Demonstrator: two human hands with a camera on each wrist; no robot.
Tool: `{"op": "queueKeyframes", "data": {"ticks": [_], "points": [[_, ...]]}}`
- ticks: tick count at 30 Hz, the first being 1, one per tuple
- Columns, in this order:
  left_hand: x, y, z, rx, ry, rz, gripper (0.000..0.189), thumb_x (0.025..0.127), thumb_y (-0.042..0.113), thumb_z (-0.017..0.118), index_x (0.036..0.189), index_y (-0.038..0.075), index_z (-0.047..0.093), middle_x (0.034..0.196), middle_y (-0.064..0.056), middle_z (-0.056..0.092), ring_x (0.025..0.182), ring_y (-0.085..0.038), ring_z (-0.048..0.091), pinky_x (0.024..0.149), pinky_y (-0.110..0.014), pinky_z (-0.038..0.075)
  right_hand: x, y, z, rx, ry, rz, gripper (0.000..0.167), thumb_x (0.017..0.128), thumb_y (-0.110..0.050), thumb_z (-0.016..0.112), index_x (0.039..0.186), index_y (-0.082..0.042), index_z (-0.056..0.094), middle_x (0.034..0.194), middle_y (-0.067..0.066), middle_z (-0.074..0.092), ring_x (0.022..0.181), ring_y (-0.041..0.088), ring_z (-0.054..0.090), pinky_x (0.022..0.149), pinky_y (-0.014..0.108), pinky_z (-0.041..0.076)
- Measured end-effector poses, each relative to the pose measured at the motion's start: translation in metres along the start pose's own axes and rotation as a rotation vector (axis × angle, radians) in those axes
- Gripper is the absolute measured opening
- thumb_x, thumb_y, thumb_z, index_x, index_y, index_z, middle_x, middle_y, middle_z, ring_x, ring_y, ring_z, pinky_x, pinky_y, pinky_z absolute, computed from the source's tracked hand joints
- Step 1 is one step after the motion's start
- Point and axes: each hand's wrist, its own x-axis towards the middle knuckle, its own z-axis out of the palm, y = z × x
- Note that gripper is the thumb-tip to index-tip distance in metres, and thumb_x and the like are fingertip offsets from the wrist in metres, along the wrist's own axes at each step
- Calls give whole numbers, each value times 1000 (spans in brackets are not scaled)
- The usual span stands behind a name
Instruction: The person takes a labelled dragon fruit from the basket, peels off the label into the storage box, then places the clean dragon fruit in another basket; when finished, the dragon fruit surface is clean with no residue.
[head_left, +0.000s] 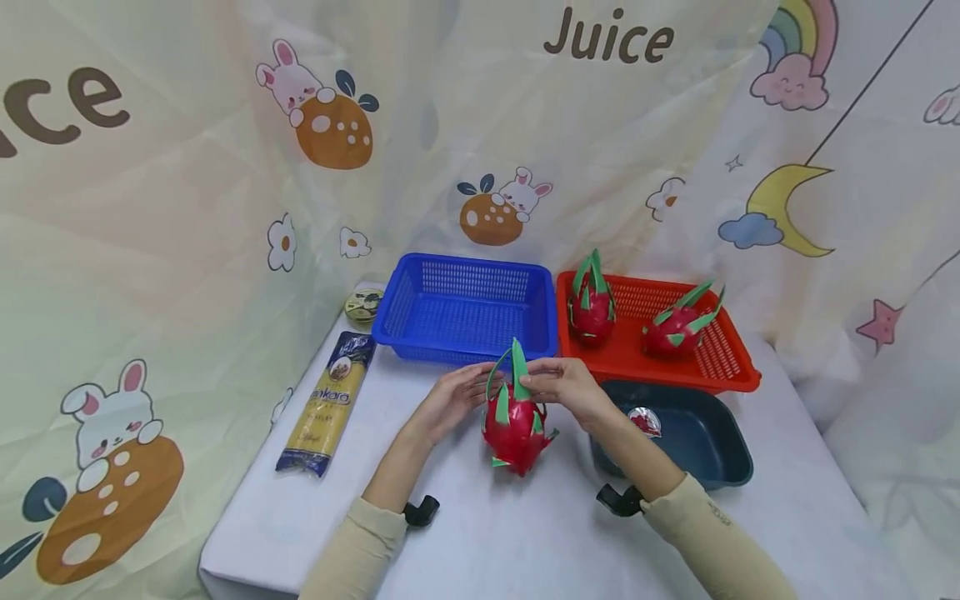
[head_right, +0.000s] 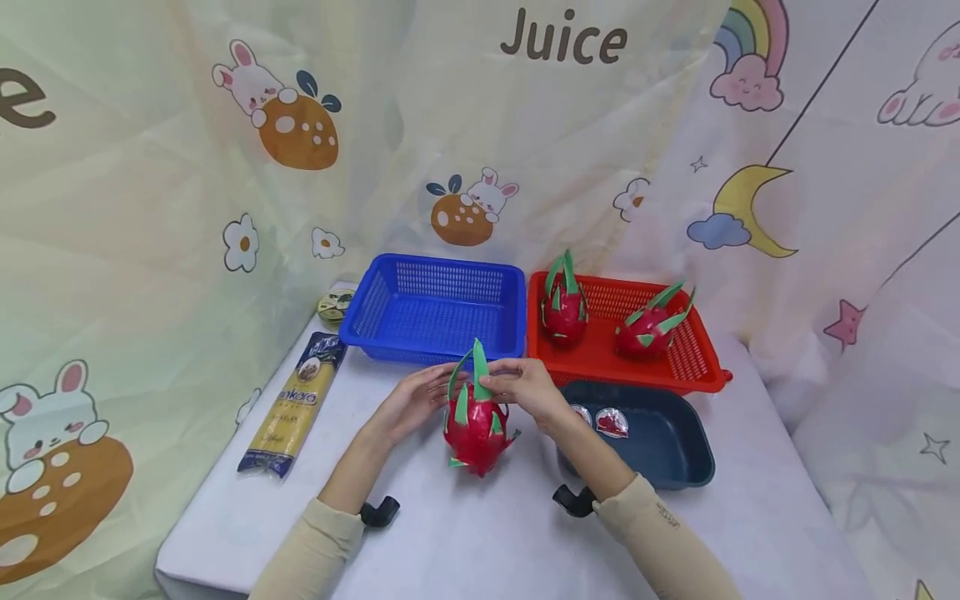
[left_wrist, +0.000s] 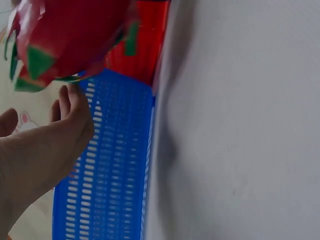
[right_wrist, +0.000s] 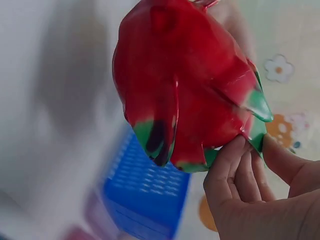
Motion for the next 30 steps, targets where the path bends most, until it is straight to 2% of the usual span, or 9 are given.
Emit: {"op": "queueKeyframes", "data": {"ticks": [3,8,12,15,18,23,25,30], "points": [[3,-3,5,-72,-19,-30,54,113,24,38,155,-10,35,158,-32,39,137,-31,54,121,-44,37,-9,-9,-12,4,52,-19,42,98,-24,76,131,1,68,112,15,77,101,27,76,95,44,60],[10,-2,19,-204,-51,-69,61,112,27,38,159,-10,25,165,-29,28,152,-43,32,124,-46,31,-20,-28,-37,49,191,-70,49,97,-30,77,136,-1,66,112,7,79,100,19,76,93,34,60],[21,1,33,-296,-88,-94,63,111,26,40,159,-12,23,166,-30,26,154,-45,28,126,-48,25,-27,-42,-63,177,262,-110,52,96,-28,77,137,2,64,106,-1,79,96,13,76,91,28,60],[28,3,42,-362,-139,-121,63,112,22,37,160,-13,18,167,-32,20,155,-46,24,127,-48,20,-31,-52,-83,276,295,-141,51,95,-24,79,136,3,64,103,-3,79,93,12,76,88,26,60],[36,5,49,-409,-159,-128,62,111,18,36,159,-15,15,167,-35,15,156,-48,19,128,-49,16,-33,-60,-102,301,339,-168,50,94,-24,80,135,1,66,104,-4,78,92,11,76,86,24,60],[50,4,65,-419,-138,-159,63,109,15,37,158,-18,14,166,-36,15,155,-49,17,128,-50,15,-32,-68,-131,263,460,-157,50,92,-29,81,134,-5,69,105,-6,75,88,9,75,83,19,59],[55,1,73,-416,-123,-177,63,109,15,38,157,-18,16,166,-36,18,155,-49,19,128,-50,16,-31,-70,-141,259,499,-152,52,92,-29,81,136,-5,68,110,-6,71,88,9,74,83,17,58],[64,-8,90,-437,-31,-173,59,108,13,38,154,-20,23,162,-38,26,152,-50,26,127,-51,20,-24,-69,-160,277,577,-136,49,92,-28,80,134,-6,68,112,-4,68,93,8,71,87,16,57]]}}
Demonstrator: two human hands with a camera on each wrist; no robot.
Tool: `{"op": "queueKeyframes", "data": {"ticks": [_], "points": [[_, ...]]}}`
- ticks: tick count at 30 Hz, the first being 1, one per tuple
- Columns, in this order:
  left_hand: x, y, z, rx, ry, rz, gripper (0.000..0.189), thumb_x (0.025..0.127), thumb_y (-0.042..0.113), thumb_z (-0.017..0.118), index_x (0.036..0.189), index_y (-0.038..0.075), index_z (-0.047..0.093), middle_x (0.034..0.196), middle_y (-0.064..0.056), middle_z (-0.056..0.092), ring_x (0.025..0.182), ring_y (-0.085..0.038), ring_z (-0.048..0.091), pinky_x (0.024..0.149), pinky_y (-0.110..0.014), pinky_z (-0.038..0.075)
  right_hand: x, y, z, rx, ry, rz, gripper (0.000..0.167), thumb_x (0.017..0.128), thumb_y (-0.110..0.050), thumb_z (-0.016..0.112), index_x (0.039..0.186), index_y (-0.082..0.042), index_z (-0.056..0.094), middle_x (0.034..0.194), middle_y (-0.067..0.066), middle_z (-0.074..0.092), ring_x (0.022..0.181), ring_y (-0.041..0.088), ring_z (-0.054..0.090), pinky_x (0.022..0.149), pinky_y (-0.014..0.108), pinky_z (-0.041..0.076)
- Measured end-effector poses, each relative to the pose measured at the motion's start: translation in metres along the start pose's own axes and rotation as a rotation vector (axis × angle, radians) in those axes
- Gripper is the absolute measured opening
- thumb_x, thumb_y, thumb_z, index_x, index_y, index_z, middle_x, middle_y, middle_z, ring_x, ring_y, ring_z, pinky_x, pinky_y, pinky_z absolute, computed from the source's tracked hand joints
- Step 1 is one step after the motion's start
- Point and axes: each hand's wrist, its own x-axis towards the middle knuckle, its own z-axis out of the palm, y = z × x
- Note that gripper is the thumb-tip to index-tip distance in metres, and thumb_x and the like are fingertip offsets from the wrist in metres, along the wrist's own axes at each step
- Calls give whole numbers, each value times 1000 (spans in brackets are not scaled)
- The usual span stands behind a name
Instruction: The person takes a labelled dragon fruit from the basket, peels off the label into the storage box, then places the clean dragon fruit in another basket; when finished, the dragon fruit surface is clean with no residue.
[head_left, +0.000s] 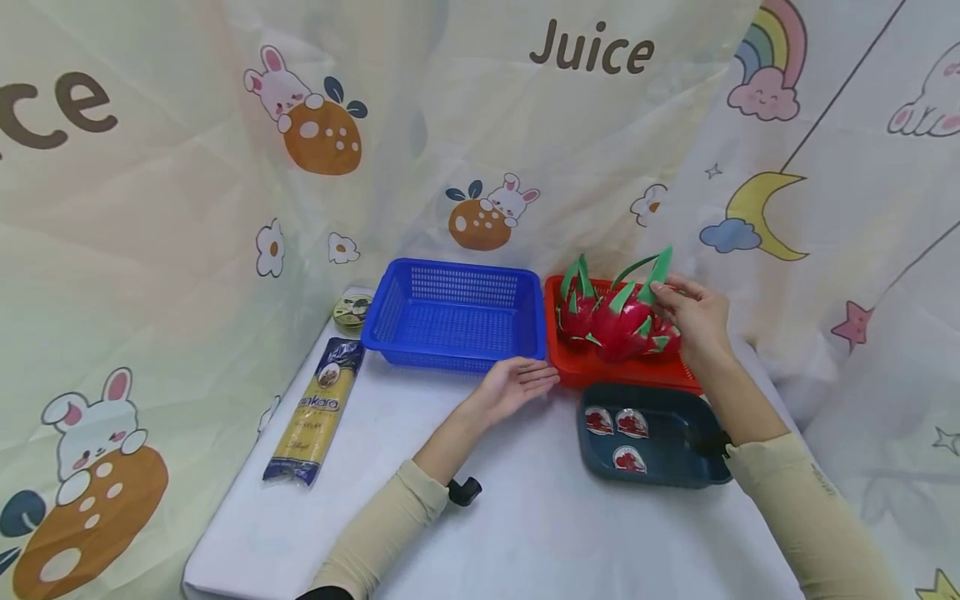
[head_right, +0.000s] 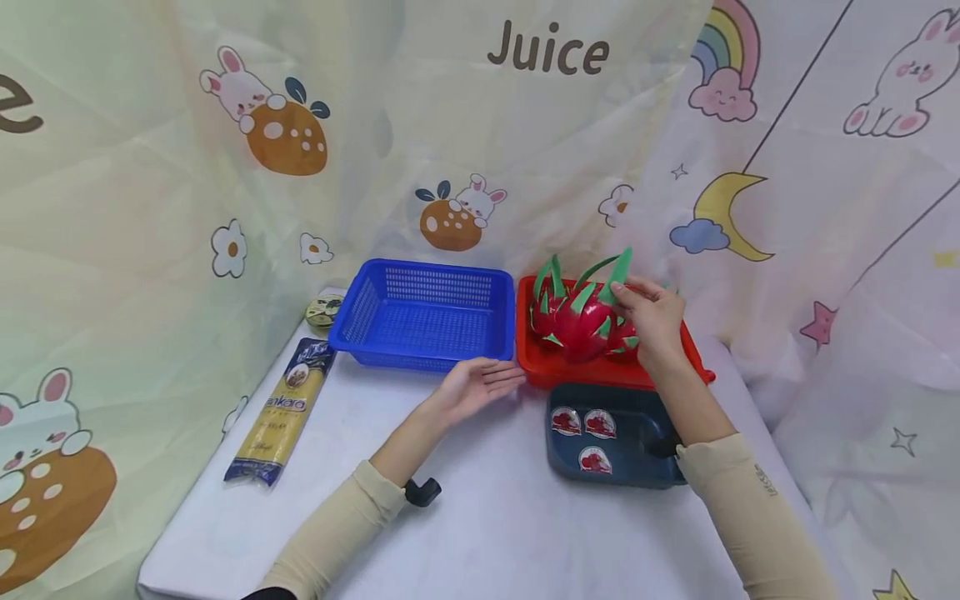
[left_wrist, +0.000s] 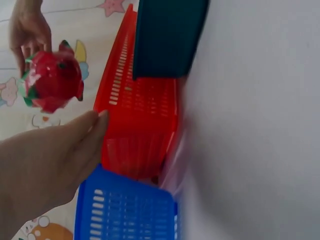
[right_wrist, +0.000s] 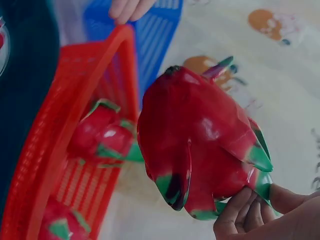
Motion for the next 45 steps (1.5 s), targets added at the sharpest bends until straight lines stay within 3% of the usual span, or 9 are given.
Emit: {"op": "queueKeyframes", "data": {"ticks": [7,10,14,18,23,31,36,40,45], "points": [[6,-13,8,-159,92,47,57,106,10,38,155,-17,23,161,-36,27,150,-51,32,124,-50,29,30,21,-3,82,53,37,30,93,-17,79,119,-3,75,93,-2,71,80,9,75,81,20,60],[9,-15,11,-199,94,41,56,106,7,37,156,-15,23,162,-35,28,149,-50,33,123,-49,32,43,34,-4,49,64,72,35,94,-18,78,126,-3,73,91,-5,72,81,9,74,79,19,60],[12,-17,11,-222,82,31,56,106,5,37,157,-14,23,162,-35,27,149,-50,33,123,-49,32,55,49,-6,-98,73,141,52,97,-29,75,142,-6,64,86,-11,75,80,7,72,78,17,56],[12,-18,8,-211,80,19,56,106,4,39,157,-14,24,162,-35,28,149,-50,33,123,-49,30,61,66,-5,-229,55,163,58,100,-33,71,148,-4,57,87,-13,72,83,7,70,81,18,57],[7,-17,2,-155,42,29,58,106,6,38,158,-14,21,163,-34,26,150,-49,31,124,-48,28,65,87,0,-337,38,162,52,104,-27,66,149,-3,56,102,-5,69,94,11,72,94,26,58],[2,-13,-2,-99,20,27,58,107,8,37,158,-13,21,164,-33,27,152,-48,30,125,-47,28,65,93,-4,-282,35,195,45,108,-16,58,150,-3,55,119,5,63,114,21,68,109,40,50],[-8,-10,4,44,51,19,59,106,10,43,158,-12,26,161,-34,32,150,-49,33,125,-50,27,55,82,-6,-241,97,204,50,104,-27,65,149,-7,57,132,6,60,126,23,62,111,35,48],[-18,-9,11,247,66,24,58,104,10,47,157,-10,32,160,-32,37,149,-49,35,124,-54,29,38,68,-5,-251,146,173,64,100,-42,69,153,-11,53,143,5,52,113,18,61,95,19,54],[-37,3,19,524,78,125,59,102,9,52,157,-8,34,156,-30,44,143,-43,47,121,-52,35,11,61,2,-471,103,-44,65,101,-49,65,152,-12,53,147,12,56,115,18,54,84,16,49]]}}
